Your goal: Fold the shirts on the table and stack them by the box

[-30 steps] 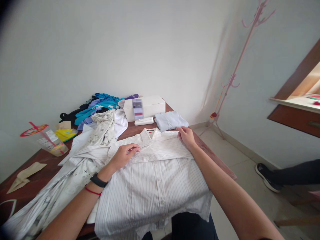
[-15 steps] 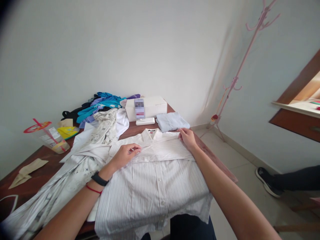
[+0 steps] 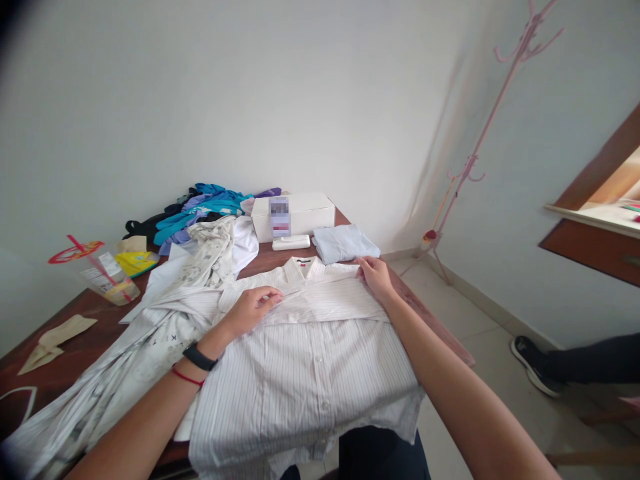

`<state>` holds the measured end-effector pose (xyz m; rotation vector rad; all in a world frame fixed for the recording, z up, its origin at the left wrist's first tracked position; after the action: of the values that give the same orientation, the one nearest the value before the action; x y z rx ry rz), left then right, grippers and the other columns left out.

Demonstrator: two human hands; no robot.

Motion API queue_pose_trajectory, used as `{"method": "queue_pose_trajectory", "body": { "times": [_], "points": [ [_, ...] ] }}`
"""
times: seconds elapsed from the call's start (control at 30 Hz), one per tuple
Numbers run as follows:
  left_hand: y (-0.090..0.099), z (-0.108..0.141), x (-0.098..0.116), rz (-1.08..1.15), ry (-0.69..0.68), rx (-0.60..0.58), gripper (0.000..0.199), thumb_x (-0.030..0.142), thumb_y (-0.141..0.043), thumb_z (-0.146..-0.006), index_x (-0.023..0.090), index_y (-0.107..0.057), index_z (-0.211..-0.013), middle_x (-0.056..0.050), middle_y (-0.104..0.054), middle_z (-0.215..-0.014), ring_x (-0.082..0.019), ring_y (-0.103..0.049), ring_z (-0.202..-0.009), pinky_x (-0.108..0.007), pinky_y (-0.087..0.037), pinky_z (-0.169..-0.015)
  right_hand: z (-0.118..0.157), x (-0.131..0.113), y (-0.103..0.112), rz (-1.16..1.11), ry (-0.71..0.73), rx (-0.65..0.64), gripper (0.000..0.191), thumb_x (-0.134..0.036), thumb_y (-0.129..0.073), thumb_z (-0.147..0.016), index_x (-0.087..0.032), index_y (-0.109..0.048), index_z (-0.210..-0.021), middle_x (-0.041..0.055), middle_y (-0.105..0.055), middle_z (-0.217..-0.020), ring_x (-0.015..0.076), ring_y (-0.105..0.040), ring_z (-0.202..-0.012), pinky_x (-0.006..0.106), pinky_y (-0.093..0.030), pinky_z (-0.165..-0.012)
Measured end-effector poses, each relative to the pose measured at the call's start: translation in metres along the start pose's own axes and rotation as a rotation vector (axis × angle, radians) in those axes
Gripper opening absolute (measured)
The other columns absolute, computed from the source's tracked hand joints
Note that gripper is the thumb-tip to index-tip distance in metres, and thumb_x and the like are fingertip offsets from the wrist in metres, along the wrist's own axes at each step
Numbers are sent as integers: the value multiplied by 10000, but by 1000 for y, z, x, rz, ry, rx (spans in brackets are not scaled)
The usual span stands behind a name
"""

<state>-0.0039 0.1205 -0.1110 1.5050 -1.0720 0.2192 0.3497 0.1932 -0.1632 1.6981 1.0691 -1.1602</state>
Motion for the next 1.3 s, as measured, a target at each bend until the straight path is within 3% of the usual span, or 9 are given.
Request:
{"method": "queue_pose_trajectory", "body": {
  "times": [0.23, 0.47, 0.87, 1.13, 1.3],
  "points": [
    [-10, 0, -9, -196, -26, -81, 301, 343, -598, -913, 227, -734, -1155, -103, -663, -1314, -270, -594, -1244, -415, -433, -1113, 1, -3, 0, -1, 8, -3, 427, -583, -640, -786, -166, -721, -831, -2, -613, -565, 115, -465, -448, 226, -345, -423],
    [-10, 2, -7, -206, -32, -90, 313, 336, -589, -919, 222, -728, -1175, -119, -648, -1330, -275, -582, -1263, -429, -428, -1123, 2, -2, -1, -27, -10, -1, 441, -581, -657, -775, -148, -720, -832, 10, -608, -567, 117, -466, -459, 226, -343, -424],
    [-13, 2, -16, -192, 21, -106, 346, 350, -593, -924, 205, -709, -1216, -135, -567, -1441, -282, -539, -1341, -423, -392, -1167, 3, 0, -1, -59, -57, -3, 337, -393, -622, -756, -127, -752, -916, -5, -609, -557, 105, -450, -454, 223, -322, -435],
    [-23, 6, -26, -343, 106, -233, 507, 464, -514, -982, 240, -571, -1433, -89, -345, -1637, -295, -231, -1538, -470, -233, -1245, 2, 0, -1, -53, -61, -12, 330, -380, -620, -733, -129, -754, -900, -2, -614, -553, 106, -453, -454, 224, -325, -437],
    [-23, 9, -37, -499, 198, -299, 704, 654, -415, -975, 271, -392, -1565, -71, -180, -1692, -336, -100, -1559, -536, -120, -1252, 2, 1, 0, -30, -53, -7, 343, -378, -624, -736, -122, -758, -922, 7, -622, -563, 113, -467, -464, 230, -347, -447]
  ]
}}
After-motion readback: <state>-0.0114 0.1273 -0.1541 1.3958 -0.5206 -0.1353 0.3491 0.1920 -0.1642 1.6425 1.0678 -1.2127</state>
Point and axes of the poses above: each hand's wrist, its own z-axis away from the middle knuckle, its own y-axis out of the back of the hand, x = y × z, the point moved 9 cm from there along -z, towards the middle knuckle
